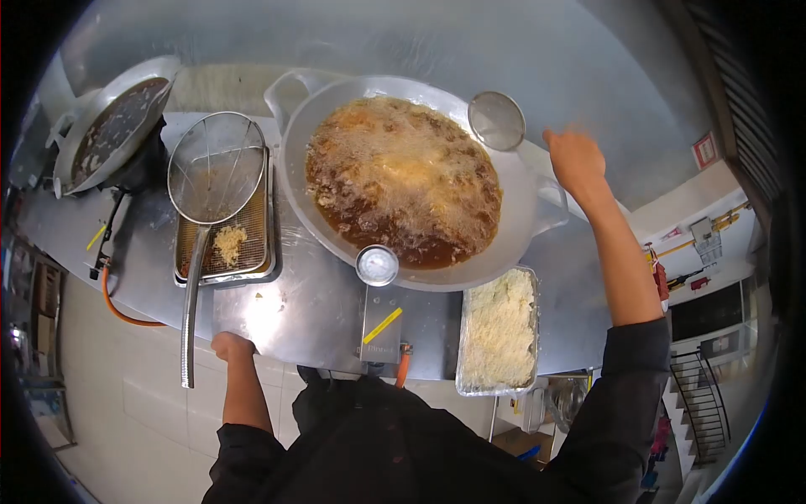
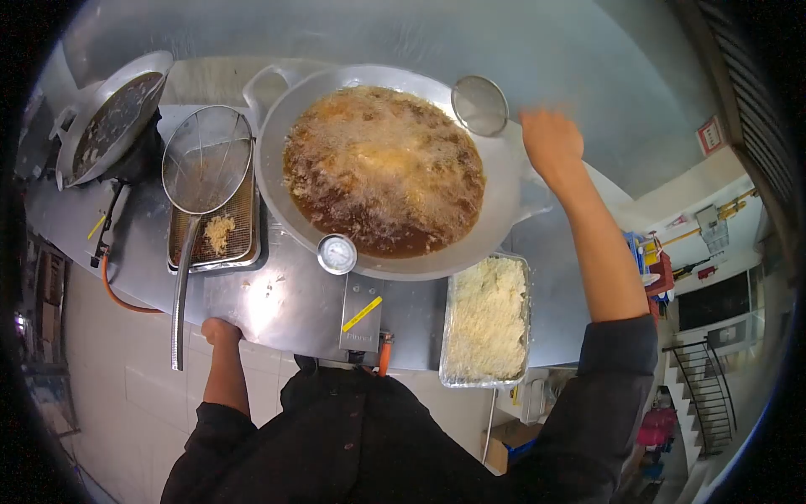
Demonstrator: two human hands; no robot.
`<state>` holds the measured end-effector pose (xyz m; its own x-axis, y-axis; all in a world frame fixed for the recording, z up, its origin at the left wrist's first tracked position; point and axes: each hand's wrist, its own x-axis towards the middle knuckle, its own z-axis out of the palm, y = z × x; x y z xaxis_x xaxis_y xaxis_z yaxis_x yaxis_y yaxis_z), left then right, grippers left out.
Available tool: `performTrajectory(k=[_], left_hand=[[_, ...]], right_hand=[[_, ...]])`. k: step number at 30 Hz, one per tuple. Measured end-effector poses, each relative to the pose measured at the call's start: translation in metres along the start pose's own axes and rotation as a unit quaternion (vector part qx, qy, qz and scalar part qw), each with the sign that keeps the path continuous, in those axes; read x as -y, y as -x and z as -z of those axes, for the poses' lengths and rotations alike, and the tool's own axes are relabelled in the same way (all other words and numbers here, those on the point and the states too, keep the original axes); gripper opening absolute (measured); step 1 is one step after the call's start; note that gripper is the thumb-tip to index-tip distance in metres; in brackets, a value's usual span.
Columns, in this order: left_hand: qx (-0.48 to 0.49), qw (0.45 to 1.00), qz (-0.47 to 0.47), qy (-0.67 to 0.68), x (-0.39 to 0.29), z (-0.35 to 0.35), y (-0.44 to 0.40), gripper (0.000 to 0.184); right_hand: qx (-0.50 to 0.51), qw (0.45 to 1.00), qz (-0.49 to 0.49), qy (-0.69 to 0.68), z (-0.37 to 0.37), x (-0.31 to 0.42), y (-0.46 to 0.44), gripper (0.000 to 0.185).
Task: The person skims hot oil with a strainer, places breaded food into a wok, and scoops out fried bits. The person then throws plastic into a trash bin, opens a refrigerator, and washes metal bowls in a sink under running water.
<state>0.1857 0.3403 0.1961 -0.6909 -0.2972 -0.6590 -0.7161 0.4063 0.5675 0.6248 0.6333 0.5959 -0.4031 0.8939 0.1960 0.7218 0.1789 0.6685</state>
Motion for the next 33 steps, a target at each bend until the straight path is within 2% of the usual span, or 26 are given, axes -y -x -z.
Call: performTrajectory(k=[3,7,10,16,19,22,25,28,31,33], left_hand=[[-0.014,0.995,-0.058,-0.083,0.009,-0.008,-0.02,0.038],[-0.037,0.998,-0.04,-0.033,0.009,-0.01,-0.017,0.038],[-0.044,0.995,-0.062,-0.066,0.01,-0.01,-0.025,0.04],[-0.071,0.996,-0.002,0.054,0.006,-0.013,-0.018,0.041],[-0.07,0.996,-0.047,0.006,0.009,-0.013,-0.025,0.04],[-0.074,0.995,-0.071,-0.009,0.011,-0.013,-0.024,0.04],[-0.06,0.984,-0.11,-0.129,0.02,-0.018,-0.044,0.04],[-0.078,0.992,-0.086,-0.051,0.013,-0.013,-0.025,0.039],[-0.11,0.99,-0.083,-0.039,0.013,-0.015,-0.027,0.039],[-0.075,0.988,-0.105,-0.088,0.019,-0.018,-0.041,0.039]], right_hand=[[0.014,1.0,0.002,0.001,-0.01,-0.004,0.002,0.019],[0.065,0.997,-0.005,-0.051,-0.022,0.016,-0.007,0.019],[0.055,0.993,0.008,-0.103,-0.043,0.037,-0.027,0.02],[0.068,0.972,0.049,-0.22,-0.059,0.069,-0.068,0.026],[0.055,0.949,0.065,-0.303,-0.079,0.078,-0.088,0.03],[0.114,0.898,0.084,-0.416,-0.08,0.076,-0.095,0.028],[0.181,0.828,0.043,-0.529,-0.068,0.074,-0.087,0.023],[0.191,0.778,0.016,-0.598,-0.07,0.067,-0.083,0.022],[0.178,0.783,0.016,-0.596,-0.074,0.051,-0.077,0.024],[0.174,0.79,0.007,-0.588,-0.076,0.038,-0.073,0.025]])
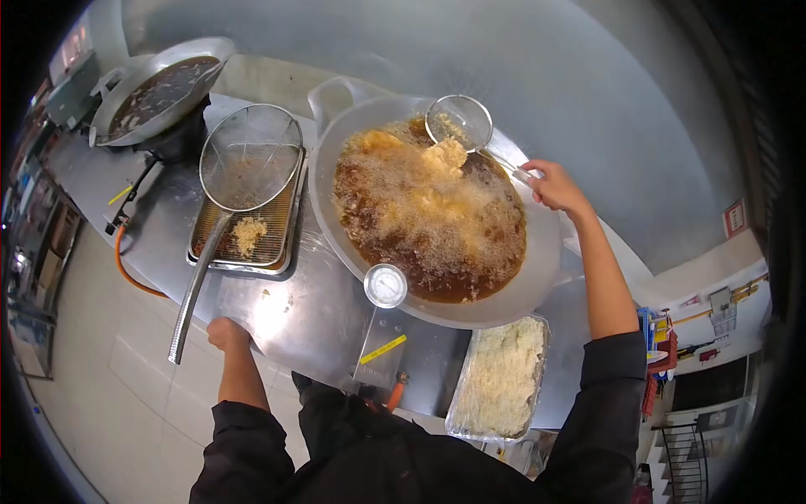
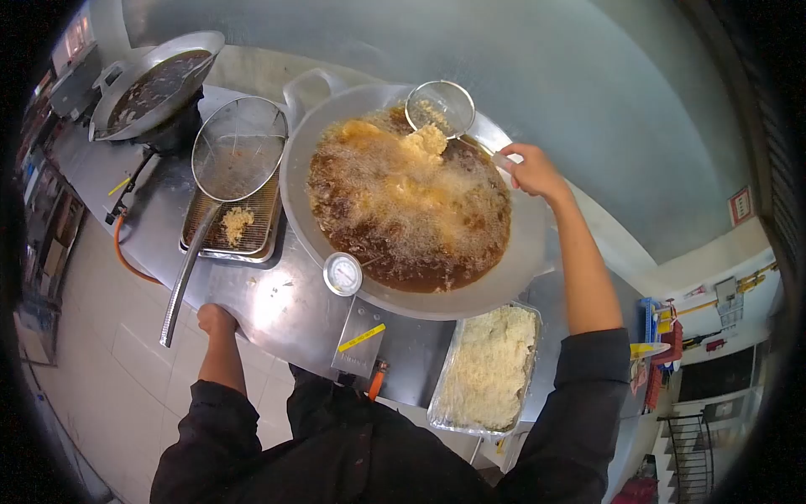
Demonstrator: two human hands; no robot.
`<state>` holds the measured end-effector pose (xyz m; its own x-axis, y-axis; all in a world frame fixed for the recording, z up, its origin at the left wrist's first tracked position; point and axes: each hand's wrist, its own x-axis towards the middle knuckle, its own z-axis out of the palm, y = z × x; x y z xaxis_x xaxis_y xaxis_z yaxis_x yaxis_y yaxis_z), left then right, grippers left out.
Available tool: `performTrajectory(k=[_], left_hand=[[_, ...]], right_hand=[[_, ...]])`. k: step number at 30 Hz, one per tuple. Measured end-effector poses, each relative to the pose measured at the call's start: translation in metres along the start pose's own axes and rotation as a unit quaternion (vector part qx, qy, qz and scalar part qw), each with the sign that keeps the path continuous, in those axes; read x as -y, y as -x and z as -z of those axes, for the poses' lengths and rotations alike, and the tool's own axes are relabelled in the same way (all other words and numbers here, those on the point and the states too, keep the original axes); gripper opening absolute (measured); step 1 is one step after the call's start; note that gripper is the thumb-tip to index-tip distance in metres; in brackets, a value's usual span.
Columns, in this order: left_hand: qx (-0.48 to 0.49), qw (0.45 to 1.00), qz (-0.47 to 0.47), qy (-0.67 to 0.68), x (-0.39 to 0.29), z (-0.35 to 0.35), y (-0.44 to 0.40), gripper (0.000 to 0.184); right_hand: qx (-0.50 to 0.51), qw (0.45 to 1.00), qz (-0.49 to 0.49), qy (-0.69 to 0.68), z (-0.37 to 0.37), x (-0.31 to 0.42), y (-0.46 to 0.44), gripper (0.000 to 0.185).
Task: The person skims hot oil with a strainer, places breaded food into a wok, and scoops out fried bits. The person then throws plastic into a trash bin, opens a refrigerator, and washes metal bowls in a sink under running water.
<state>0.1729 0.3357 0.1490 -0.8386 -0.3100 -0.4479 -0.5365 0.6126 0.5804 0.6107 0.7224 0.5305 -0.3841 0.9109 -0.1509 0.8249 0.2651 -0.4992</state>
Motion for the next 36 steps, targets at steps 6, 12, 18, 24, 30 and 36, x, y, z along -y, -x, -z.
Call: performTrajectory(k=[6,12,18,24,30,36], left_hand=[[-0.036,0.998,0.024,0.055,-0.011,0.011,0.02,0.039],[-0.064,0.995,0.05,0.062,-0.012,0.003,0.013,0.038],[-0.054,0.996,0.044,0.053,-0.006,-0.002,0.006,0.037],[-0.06,0.997,0.028,0.038,-0.005,-0.002,0.005,0.037],[-0.053,0.996,-0.041,-0.051,-0.006,0.003,0.01,0.034],[-0.08,0.991,-0.072,-0.084,0.036,-0.04,-0.052,0.033]], right_hand=[[-0.057,0.997,0.021,0.051,0.026,0.014,0.032,0.027],[-0.018,0.987,0.089,0.13,0.019,0.067,0.084,0.027],[-0.026,0.952,0.202,0.229,-0.027,0.087,0.124,0.028],[0.079,0.964,0.146,0.205,-0.036,0.083,0.157,0.031],[0.176,0.979,0.091,0.054,-0.028,0.085,0.168,0.029],[0.13,0.986,0.091,0.051,-0.031,0.098,0.163,0.028]])
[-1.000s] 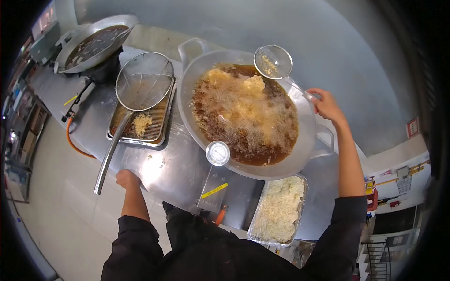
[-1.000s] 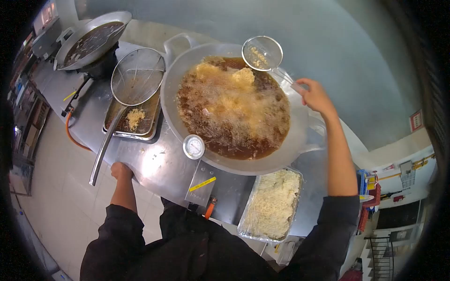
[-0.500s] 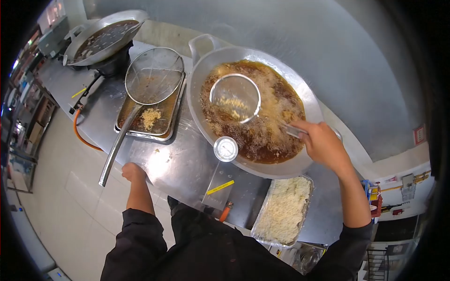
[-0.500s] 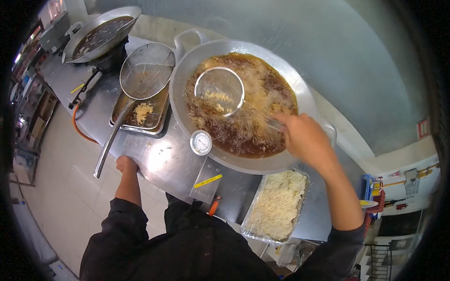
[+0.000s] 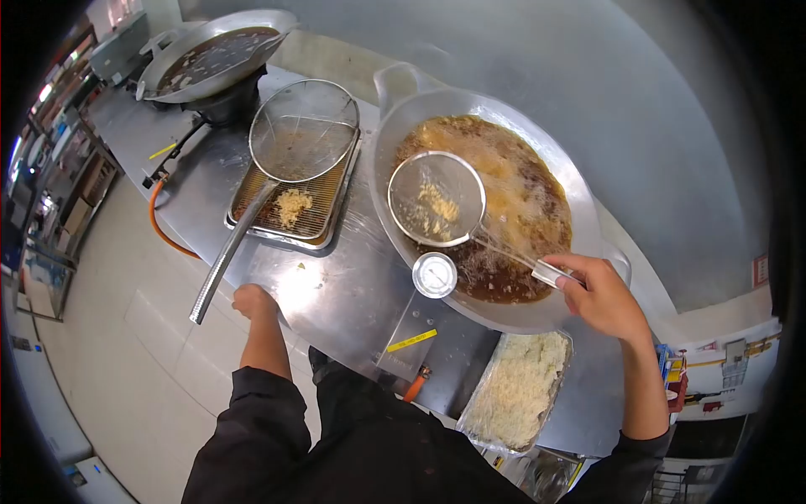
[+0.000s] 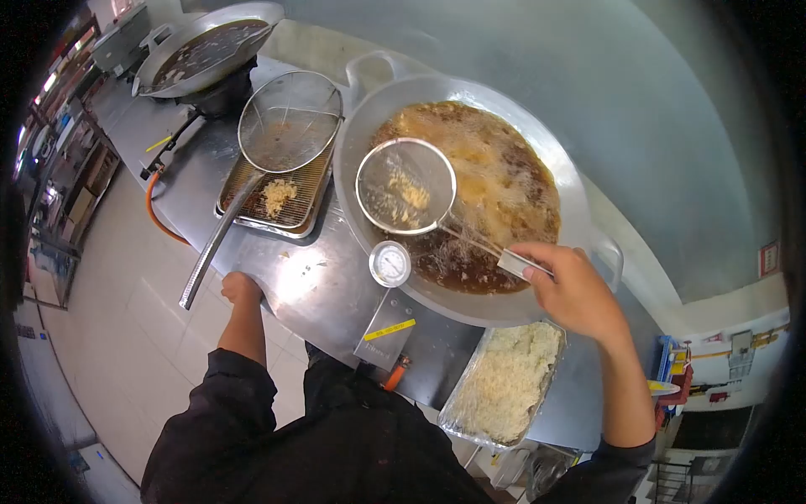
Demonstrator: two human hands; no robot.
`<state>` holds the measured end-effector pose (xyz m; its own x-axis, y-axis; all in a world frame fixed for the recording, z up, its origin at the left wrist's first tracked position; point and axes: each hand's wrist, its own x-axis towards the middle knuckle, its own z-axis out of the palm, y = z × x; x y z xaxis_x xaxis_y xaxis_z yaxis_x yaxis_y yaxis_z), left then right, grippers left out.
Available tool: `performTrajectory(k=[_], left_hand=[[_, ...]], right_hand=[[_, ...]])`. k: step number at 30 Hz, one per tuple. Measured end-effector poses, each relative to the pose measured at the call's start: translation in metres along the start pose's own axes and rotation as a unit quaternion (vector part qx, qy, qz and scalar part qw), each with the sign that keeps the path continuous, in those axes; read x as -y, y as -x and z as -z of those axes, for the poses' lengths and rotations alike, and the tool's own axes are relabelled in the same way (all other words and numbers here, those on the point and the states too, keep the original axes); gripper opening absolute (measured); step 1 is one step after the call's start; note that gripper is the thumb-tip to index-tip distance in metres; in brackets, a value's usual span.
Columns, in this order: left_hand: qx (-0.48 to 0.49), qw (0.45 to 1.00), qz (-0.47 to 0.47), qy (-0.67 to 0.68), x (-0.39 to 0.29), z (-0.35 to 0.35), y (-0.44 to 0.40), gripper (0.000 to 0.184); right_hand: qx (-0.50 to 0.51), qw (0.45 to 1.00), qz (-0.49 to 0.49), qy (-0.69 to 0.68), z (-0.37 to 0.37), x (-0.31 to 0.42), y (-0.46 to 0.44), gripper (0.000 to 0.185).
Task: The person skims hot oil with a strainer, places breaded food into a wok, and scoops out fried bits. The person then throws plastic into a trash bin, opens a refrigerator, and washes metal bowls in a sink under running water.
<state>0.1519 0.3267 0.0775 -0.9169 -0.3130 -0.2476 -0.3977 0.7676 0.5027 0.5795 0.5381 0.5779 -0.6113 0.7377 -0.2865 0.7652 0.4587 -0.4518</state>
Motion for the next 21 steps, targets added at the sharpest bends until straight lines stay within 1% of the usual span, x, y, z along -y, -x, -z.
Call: performTrajectory(k=[1,2,4,5,7,8,10,11,14,15,16,19,21], left_hand=[[-0.006,0.999,0.027,0.021,-0.019,0.023,0.021,0.032],[-0.013,0.997,0.055,0.043,-0.031,0.037,0.033,0.032],[-0.002,0.996,0.061,0.059,-0.025,0.025,0.025,0.032],[0.002,0.996,0.066,0.067,-0.023,0.027,0.022,0.032],[-0.03,0.995,0.075,0.057,-0.027,0.031,0.025,0.034],[-0.045,0.994,0.08,0.052,-0.033,0.035,0.031,0.036],[-0.079,0.975,0.158,0.136,-0.048,0.05,0.044,0.041],[-0.095,0.96,0.193,0.177,-0.054,0.057,0.049,0.044],[-0.057,0.961,0.211,0.172,-0.058,0.067,0.052,0.054],[-0.042,0.961,0.22,0.161,-0.057,0.066,0.05,0.058],[-0.042,0.962,0.214,0.164,-0.056,0.067,0.049,0.058],[-0.034,0.964,0.193,0.178,-0.053,0.065,0.05,0.059],[-0.021,0.967,0.17,0.19,-0.047,0.06,0.047,0.061]], right_hand=[[-0.033,0.998,0.044,0.02,-0.002,0.002,-0.005,0.028],[-0.071,0.994,0.056,0.053,-0.003,0.007,-0.01,0.028],[-0.145,0.979,0.085,0.116,-0.006,0.021,-0.025,0.028],[-0.152,0.979,0.074,0.113,-0.005,0.032,-0.033,0.028],[-0.161,0.979,0.057,0.107,-0.001,0.06,-0.052,0.028],[-0.199,0.966,0.089,0.139,-0.006,0.07,-0.066,0.027],[-0.276,0.928,0.15,0.198,-0.017,0.092,-0.09,0.027],[-0.296,0.9,0.164,0.276,-0.023,0.109,-0.099,0.022],[-0.281,0.827,0.259,0.412,-0.056,0.129,-0.147,0.016],[-0.263,0.804,0.289,0.447,-0.069,0.137,-0.158,0.011],[-0.246,0.78,0.318,0.48,-0.083,0.146,-0.166,0.008],[-0.257,0.761,0.348,0.483,-0.107,0.159,-0.184,0.005],[-0.271,0.762,0.341,0.479,-0.101,0.166,-0.185,0.004]])
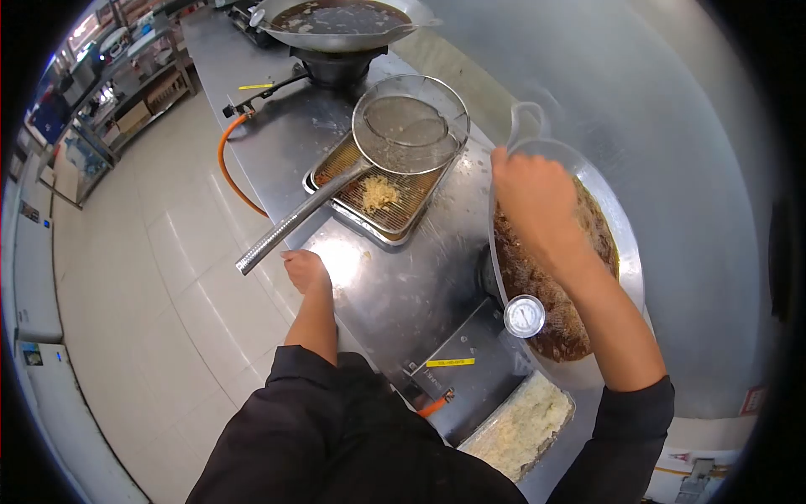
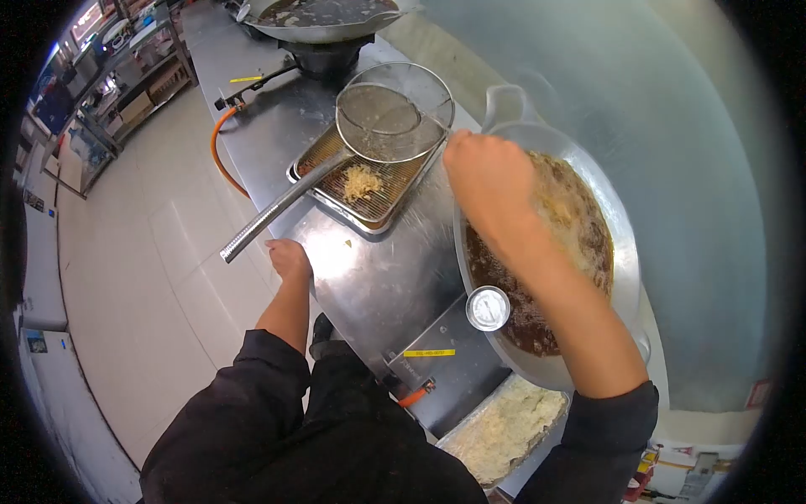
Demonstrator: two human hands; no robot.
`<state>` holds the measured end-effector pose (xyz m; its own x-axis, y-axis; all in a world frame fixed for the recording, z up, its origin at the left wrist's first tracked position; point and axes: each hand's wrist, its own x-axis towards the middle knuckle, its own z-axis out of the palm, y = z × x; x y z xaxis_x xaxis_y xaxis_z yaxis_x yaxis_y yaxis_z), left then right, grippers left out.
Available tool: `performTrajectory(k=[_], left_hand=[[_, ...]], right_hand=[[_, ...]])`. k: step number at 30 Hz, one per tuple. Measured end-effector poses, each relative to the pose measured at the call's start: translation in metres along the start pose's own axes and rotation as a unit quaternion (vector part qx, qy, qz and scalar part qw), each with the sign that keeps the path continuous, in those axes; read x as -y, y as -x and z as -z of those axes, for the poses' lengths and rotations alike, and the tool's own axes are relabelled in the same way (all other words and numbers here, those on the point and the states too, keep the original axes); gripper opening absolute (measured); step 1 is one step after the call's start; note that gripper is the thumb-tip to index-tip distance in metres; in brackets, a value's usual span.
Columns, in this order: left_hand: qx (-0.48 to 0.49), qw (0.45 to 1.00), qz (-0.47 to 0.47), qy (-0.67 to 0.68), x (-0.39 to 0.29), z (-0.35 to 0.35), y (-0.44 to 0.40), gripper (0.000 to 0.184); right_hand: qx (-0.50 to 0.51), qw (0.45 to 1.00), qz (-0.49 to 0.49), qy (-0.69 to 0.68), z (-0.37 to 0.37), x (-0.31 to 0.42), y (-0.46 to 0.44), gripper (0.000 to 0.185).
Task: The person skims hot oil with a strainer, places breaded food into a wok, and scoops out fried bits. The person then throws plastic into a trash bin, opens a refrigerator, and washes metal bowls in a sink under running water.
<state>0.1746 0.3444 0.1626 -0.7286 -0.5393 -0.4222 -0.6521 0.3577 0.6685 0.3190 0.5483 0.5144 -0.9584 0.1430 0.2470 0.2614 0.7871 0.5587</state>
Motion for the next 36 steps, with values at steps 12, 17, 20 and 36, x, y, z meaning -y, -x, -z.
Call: performTrajectory(k=[12,17,20,36], left_hand=[[0.005,0.998,0.005,-0.055,-0.002,-0.004,-0.003,0.06],[0.021,0.998,-0.004,-0.062,0.007,-0.014,-0.018,0.056],[0.034,0.995,-0.04,-0.084,0.027,-0.035,-0.045,0.049],[0.081,0.977,-0.136,-0.142,0.009,0.0,-0.004,0.045]], right_hand=[[0.081,0.963,-0.255,-0.021,0.072,-0.158,0.101,0.013],[0.191,0.928,-0.291,0.128,0.058,-0.2,0.188,0.013],[0.232,0.91,-0.287,0.186,0.046,-0.208,0.232,0.014],[0.476,0.71,-0.351,-0.382,-0.034,-0.205,0.267,0.017]])
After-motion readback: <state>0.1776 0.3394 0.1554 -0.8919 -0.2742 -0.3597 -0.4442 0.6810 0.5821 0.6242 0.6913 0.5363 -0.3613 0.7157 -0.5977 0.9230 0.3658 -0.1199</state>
